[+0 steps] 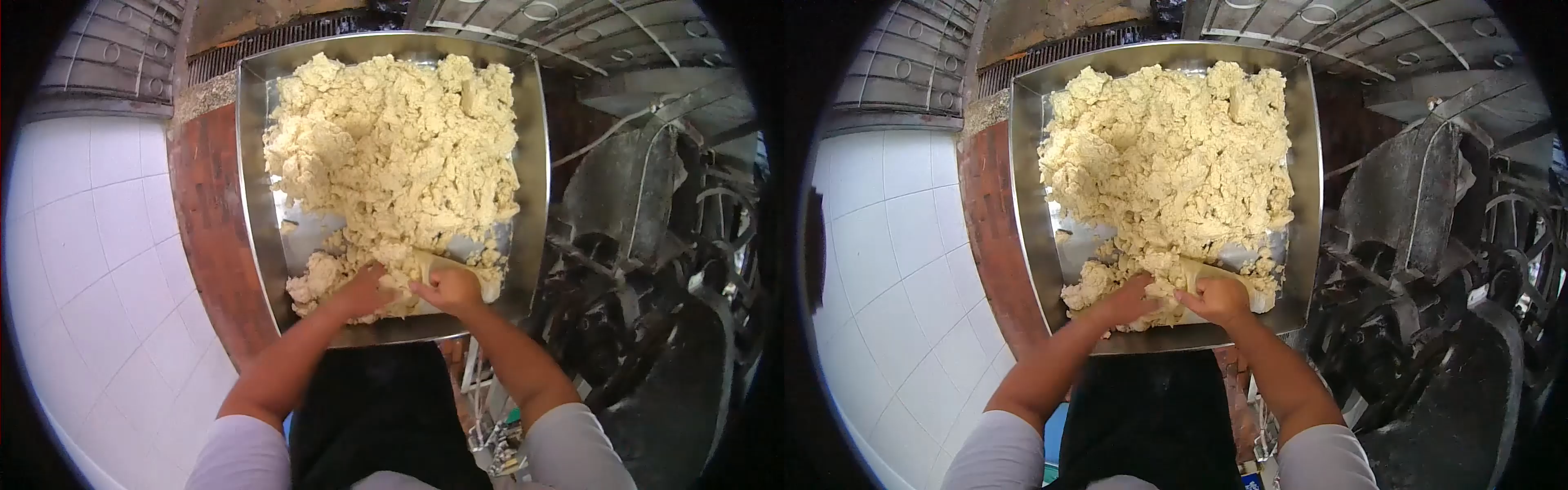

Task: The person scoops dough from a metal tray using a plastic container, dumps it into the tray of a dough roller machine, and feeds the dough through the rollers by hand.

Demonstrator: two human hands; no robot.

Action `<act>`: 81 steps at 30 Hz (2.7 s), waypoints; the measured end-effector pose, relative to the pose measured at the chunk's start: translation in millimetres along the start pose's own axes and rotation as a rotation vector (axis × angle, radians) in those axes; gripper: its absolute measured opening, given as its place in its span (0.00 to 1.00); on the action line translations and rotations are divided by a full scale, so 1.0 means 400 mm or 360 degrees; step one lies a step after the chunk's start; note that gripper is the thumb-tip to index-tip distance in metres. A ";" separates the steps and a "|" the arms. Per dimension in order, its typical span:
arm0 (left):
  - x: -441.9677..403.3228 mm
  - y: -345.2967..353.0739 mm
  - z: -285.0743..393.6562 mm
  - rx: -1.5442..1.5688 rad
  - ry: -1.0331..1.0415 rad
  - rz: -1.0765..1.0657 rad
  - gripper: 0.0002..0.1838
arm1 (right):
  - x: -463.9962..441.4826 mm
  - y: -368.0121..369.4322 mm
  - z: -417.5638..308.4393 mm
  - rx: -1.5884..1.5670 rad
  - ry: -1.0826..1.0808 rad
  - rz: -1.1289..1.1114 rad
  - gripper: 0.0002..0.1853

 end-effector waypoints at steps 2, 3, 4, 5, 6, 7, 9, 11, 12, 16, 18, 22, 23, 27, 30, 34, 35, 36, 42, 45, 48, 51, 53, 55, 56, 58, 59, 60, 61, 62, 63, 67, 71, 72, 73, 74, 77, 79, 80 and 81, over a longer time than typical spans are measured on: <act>-0.010 -0.092 0.008 -0.0064 -0.0165 -0.0366 0.39 | -0.003 -0.001 0.005 0.0035 -0.0045 0.0061 0.32; -0.013 -0.103 0.027 -0.0195 0.0126 -0.0167 0.40 | 0.003 0.003 0.001 0.0045 -0.0065 0.0079 0.32; -0.012 -0.110 0.051 -0.0325 0.0418 0.0039 0.41 | 0.009 0.007 -0.002 0.0018 -0.0040 0.0056 0.32; -0.009 -0.119 0.077 -0.0453 0.0717 0.0264 0.42 | 0.007 0.002 -0.002 0.0001 -0.0025 0.0044 0.32; -0.018 -0.097 0.075 -0.0550 0.0767 0.0101 0.43 | 0.002 -0.007 -0.003 -0.0012 -0.0015 0.0035 0.32; -0.018 -0.084 0.063 -0.0442 0.0663 0.0121 0.44 | 0.003 -0.006 -0.001 -0.0025 0.0009 0.0014 0.32; -0.004 -0.053 0.039 -0.0231 0.0454 0.0146 0.44 | 0.007 0.005 0.006 -0.0062 0.0066 -0.0028 0.32; 0.030 -0.015 -0.001 -0.0051 0.0467 0.0115 0.43 | 0.018 0.012 0.006 -0.0050 0.0071 0.0025 0.32; 0.038 -0.009 -0.013 0.0037 0.0471 0.0113 0.43 | 0.016 0.013 0.005 -0.0042 0.0060 0.0056 0.32; 0.042 0.000 -0.015 0.0048 0.0601 -0.0164 0.40 | 0.016 0.012 0.006 -0.0055 0.0007 0.0123 0.31; 0.050 0.016 0.003 0.0018 0.0643 -0.0198 0.39 | 0.016 0.009 0.006 -0.0066 0.0002 0.0158 0.31; 0.025 0.058 0.074 -0.0307 0.0526 -0.0002 0.37 | 0.004 0.014 0.007 -0.0060 0.0075 0.0155 0.32; 0.020 0.041 0.112 -0.0319 0.0470 -0.0005 0.36 | -0.002 0.014 0.007 -0.0060 0.0095 0.0137 0.33; -0.025 0.042 0.137 -0.0281 0.0295 -0.0089 0.36 | -0.013 0.022 0.020 -0.0147 0.0342 -0.0131 0.35; 0.013 0.043 0.134 -0.0122 0.0366 0.0143 0.35 | 0.014 -0.013 -0.007 -0.0118 0.0183 -0.0247 0.37; 0.066 0.041 0.103 0.0188 0.0648 0.0272 0.35 | 0.113 -0.024 -0.036 -0.0128 0.0241 -0.0141 0.35; 0.081 0.032 0.092 0.0356 0.0614 0.0176 0.34 | 0.135 -0.026 -0.038 -0.0146 0.0211 -0.0087 0.35; 0.098 0.008 0.092 0.0515 0.0588 0.0083 0.33 | 0.155 -0.031 -0.039 -0.0163 0.0178 -0.0021 0.34; 0.199 -0.195 -0.002 0.1529 0.0046 0.0507 0.37 | 0.247 -0.107 -0.068 -0.0350 0.0129 0.0395 0.34; 0.244 -0.176 -0.054 0.1657 -0.0165 0.0637 0.41 | 0.286 -0.156 -0.113 -0.0527 0.0096 0.0607 0.34; 0.287 -0.149 -0.013 0.2073 -0.0195 0.0530 0.44 | 0.323 -0.189 -0.160 -0.0741 0.0059 0.0729 0.33; 0.326 -0.165 0.058 0.2472 -0.0033 0.0320 0.47 | 0.357 -0.205 -0.207 -0.1177 0.0048 0.0808 0.32; 0.329 -0.195 0.030 0.2606 0.0165 0.0187 0.49 | 0.425 -0.293 -0.295 -0.1391 0.0113 0.0766 0.27; 0.312 -0.229 0.069 0.2645 0.0363 -0.0008 0.51 | 0.451 -0.286 -0.289 -0.1466 0.0046 0.0734 0.23; 0.312 -0.246 0.109 0.2633 0.0465 -0.0093 0.52 | 0.489 -0.318 -0.325 -0.1710 -0.0041 0.0761 0.24; 0.391 -0.294 0.187 0.2546 0.0641 -0.0097 0.54 | 0.559 -0.377 -0.355 -0.1799 -0.0030 0.0758 0.24; 0.401 -0.310 0.196 0.2526 0.0701 -0.0051 0.55 | 0.602 -0.412 -0.384 -0.1869 -0.0101 0.0758 0.24; 0.391 -0.323 0.180 0.2540 0.0685 -0.0128 0.55 | 0.642 -0.444 -0.402 -0.1872 -0.0084 0.0802 0.24; 0.382 -0.342 0.152 0.2558 0.0665 -0.0191 0.55 | 0.687 -0.479 -0.416 -0.1876 -0.0071 0.0833 0.23; 0.378 -0.361 0.141 0.2576 0.0638 -0.0250 0.55 | 0.731 -0.511 -0.440 -0.1883 -0.0056 0.0856 0.23; 0.378 -0.370 0.148 0.2530 0.0506 -0.0108 0.53 | 0.784 -0.549 -0.460 -0.1983 -0.0077 0.0901 0.23; 0.374 -0.413 0.174 0.2292 0.0292 0.0131 0.50 | 0.988 -0.678 -0.510 -0.2139 -0.0081 0.1070 0.22; 0.365 -0.416 0.260 0.2049 0.0404 0.0090 0.48 | 1.189 -0.780 -0.564 -0.2440 -0.0135 0.1356 0.22; 0.356 -0.414 0.279 0.2040 0.0419 0.0058 0.46 | 1.221 -0.794 -0.553 -0.2480 -0.0218 0.1407 0.23; 0.343 -0.409 0.297 0.2032 0.0434 0.0027 0.45 | 1.253 -0.807 -0.541 -0.2517 -0.0302 0.1455 0.23; 0.333 -0.403 0.313 0.2025 0.0448 -0.0004 0.44 | 1.288 -0.823 -0.533 -0.2518 -0.0353 0.1508 0.24; 0.307 -0.376 0.341 0.1948 0.0403 -0.0052 0.39 | 1.384 -0.874 -0.531 -0.2551 -0.0371 0.1822 0.27; 0.278 -0.353 0.319 0.1885 0.0361 -0.0020 0.37 | 1.445 -0.905 -0.487 -0.2316 -0.0520 0.1869 0.30; 0.259 -0.345 0.319 0.1852 0.0345 -0.0003 0.35 | 1.477 -0.923 -0.475 -0.2324 -0.0408 0.1981 0.31; 0.260 -0.335 0.347 0.1749 0.0364 0.0009 0.33 | 1.510 -0.943 -0.461 -0.2332 -0.0295 0.2092 0.32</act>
Point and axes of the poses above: each hand's wrist, its own x-axis away from the middle knuckle, its own y-axis out of the palm, z = x × y, the point moved 3 cm from there along -x, towards the middle knuckle
